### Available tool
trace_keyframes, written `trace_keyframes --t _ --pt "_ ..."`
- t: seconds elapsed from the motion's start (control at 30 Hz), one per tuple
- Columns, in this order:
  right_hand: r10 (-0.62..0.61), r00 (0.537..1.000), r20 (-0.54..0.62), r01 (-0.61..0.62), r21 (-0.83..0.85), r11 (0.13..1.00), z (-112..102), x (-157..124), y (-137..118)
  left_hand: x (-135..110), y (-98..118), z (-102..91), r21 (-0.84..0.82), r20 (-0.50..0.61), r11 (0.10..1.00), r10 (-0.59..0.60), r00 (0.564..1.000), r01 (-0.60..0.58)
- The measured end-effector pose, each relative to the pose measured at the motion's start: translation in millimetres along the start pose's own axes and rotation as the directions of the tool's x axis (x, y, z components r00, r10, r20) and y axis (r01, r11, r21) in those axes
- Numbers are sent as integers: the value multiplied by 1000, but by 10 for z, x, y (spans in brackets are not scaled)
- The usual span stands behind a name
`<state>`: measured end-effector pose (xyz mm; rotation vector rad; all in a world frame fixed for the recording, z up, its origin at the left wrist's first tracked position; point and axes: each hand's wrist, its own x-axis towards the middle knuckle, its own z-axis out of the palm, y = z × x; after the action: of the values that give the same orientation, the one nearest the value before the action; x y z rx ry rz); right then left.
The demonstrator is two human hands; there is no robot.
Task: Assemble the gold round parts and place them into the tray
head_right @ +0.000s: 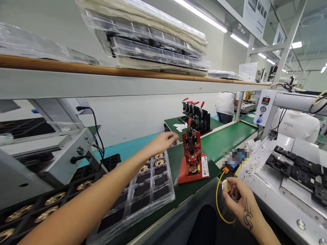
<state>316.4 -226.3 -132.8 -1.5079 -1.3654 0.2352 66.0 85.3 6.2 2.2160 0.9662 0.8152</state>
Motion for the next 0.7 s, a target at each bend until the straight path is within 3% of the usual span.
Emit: trace_keyframes --t 0.07,0.13,0.27,0.37,0.53,0.6,0.7 --pt "-3 999 41 3 14 1000 112 137 76 -299 -240 234 48 203 998 -53 978 44" --pt "-10 998 70 5 59 998 268 336 130 -508 -388 548 77 326 995 -79 942 57" --pt "-23 992 125 8 125 992 610 718 212 -574 -510 1115 108 356 993 -90 930 55" --pt "-26 989 146 8 121 993 749 830 288 -495 -544 1315 84 356 996 -59 933 31" --pt "-14 985 171 -4 105 994 876 850 463 -492 -561 1292 3 336 999 -40 941 42" --pt "-18 979 205 -3 100 995 981 899 533 -560 -566 1153 -23 329 998 -55 943 66" --pt "-51 953 297 26 89 996 1192 1042 595 -729 -574 789 -62 299 993 -76 951 99"
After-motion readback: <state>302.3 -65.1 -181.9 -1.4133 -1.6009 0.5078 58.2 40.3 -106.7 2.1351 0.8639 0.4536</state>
